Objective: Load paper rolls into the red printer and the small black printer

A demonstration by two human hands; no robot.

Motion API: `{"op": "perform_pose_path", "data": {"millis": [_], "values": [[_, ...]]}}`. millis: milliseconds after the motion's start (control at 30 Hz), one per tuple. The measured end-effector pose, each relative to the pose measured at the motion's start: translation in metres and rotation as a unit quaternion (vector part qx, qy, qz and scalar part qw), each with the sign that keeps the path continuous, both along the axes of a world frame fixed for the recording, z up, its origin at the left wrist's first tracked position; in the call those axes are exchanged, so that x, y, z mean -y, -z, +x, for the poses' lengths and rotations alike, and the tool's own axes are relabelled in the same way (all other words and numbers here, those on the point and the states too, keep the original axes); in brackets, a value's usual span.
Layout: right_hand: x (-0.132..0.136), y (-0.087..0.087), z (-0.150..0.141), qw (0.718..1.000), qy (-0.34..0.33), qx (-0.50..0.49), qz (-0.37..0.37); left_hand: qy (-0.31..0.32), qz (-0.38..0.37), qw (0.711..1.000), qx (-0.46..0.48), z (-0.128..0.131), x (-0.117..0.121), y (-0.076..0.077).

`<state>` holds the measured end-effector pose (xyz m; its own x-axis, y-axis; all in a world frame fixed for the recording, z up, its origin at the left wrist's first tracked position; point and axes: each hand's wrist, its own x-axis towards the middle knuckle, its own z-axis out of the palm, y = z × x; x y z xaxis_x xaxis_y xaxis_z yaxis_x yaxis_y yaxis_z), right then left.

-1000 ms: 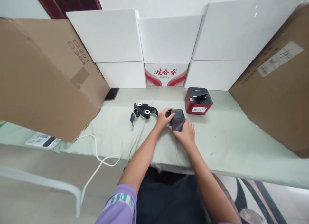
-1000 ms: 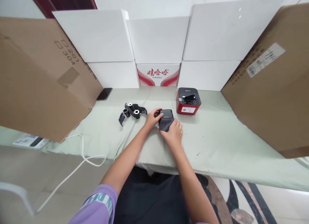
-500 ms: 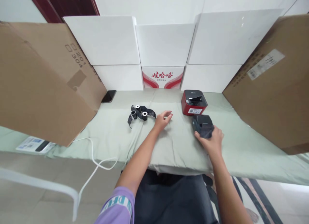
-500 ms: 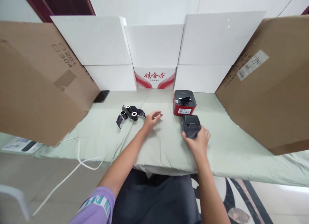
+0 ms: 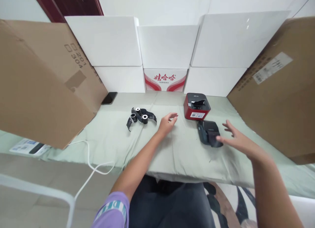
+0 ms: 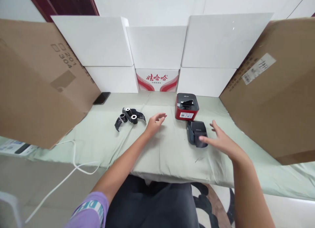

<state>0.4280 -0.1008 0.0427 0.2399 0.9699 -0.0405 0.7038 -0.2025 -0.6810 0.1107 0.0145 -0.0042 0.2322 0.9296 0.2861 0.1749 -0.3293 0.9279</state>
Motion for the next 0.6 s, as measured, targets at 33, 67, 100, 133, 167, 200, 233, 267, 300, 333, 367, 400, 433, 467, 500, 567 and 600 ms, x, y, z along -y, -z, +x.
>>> {"op": "perform_pose_path", "data": {"millis": [33,67,100,133,167,200,233,267,300,333,367,400,433,467,500,567,600], "values": [[-0.014,-0.009,-0.002,0.999,0.003,-0.037,0.009,0.003,-0.018,1.000,0.012,0.007,-0.005,-0.003],[-0.031,-0.016,-0.006,0.997,0.025,-0.076,0.019,0.008,-0.040,0.999,0.019,0.015,-0.012,-0.007],[-0.050,-0.020,-0.012,0.993,0.050,-0.109,0.019,0.013,-0.062,0.998,0.021,0.024,-0.022,-0.010],[-0.068,-0.021,-0.017,0.988,0.066,-0.138,0.024,0.016,-0.085,0.996,0.021,0.034,-0.032,-0.013],[-0.086,-0.021,-0.022,0.983,0.070,-0.163,0.037,0.015,-0.108,0.994,0.020,0.044,-0.043,-0.016],[-0.101,-0.018,-0.026,0.979,0.050,-0.195,0.042,0.012,-0.131,0.991,0.020,0.055,-0.053,-0.020],[-0.114,-0.015,-0.028,0.972,0.012,-0.230,0.037,0.011,-0.151,0.988,0.025,0.065,-0.063,-0.023],[-0.123,-0.012,-0.030,0.966,-0.030,-0.256,0.032,0.013,-0.168,0.985,0.031,0.074,-0.070,-0.026],[-0.129,-0.009,-0.030,0.959,-0.071,-0.273,0.024,0.021,-0.179,0.983,0.039,0.082,-0.075,-0.028],[-0.132,-0.007,-0.030,0.955,-0.102,-0.277,0.018,0.030,-0.185,0.981,0.047,0.087,-0.078,-0.031],[-0.132,-0.007,-0.031,0.955,-0.122,-0.270,0.016,0.038,-0.188,0.980,0.052,0.091,-0.080,-0.032],[-0.131,-0.008,-0.032,0.957,-0.129,-0.257,0.019,0.042,-0.189,0.980,0.055,0.092,-0.079,-0.034],[-0.129,-0.010,-0.034,0.960,-0.132,-0.245,0.026,0.041,-0.188,0.980,0.056,0.090,-0.077,-0.035],[-0.127,-0.012,-0.038,0.961,-0.139,-0.236,0.034,0.036,-0.185,0.980,0.057,0.085,-0.074,-0.036],[-0.125,-0.016,-0.044,0.960,-0.149,-0.233,0.046,0.029,-0.181,0.982,0.056,0.078,-0.070,-0.036],[-0.120,-0.022,-0.059,0.953,-0.177,-0.230,0.084,0.012,-0.160,0.986,0.051,0.060,-0.061,-0.038],[-0.117,-0.024,-0.067,0.951,-0.188,-0.224,0.105,0.003,-0.144,0.988,0.046,0.048,-0.055,-0.039]]}}
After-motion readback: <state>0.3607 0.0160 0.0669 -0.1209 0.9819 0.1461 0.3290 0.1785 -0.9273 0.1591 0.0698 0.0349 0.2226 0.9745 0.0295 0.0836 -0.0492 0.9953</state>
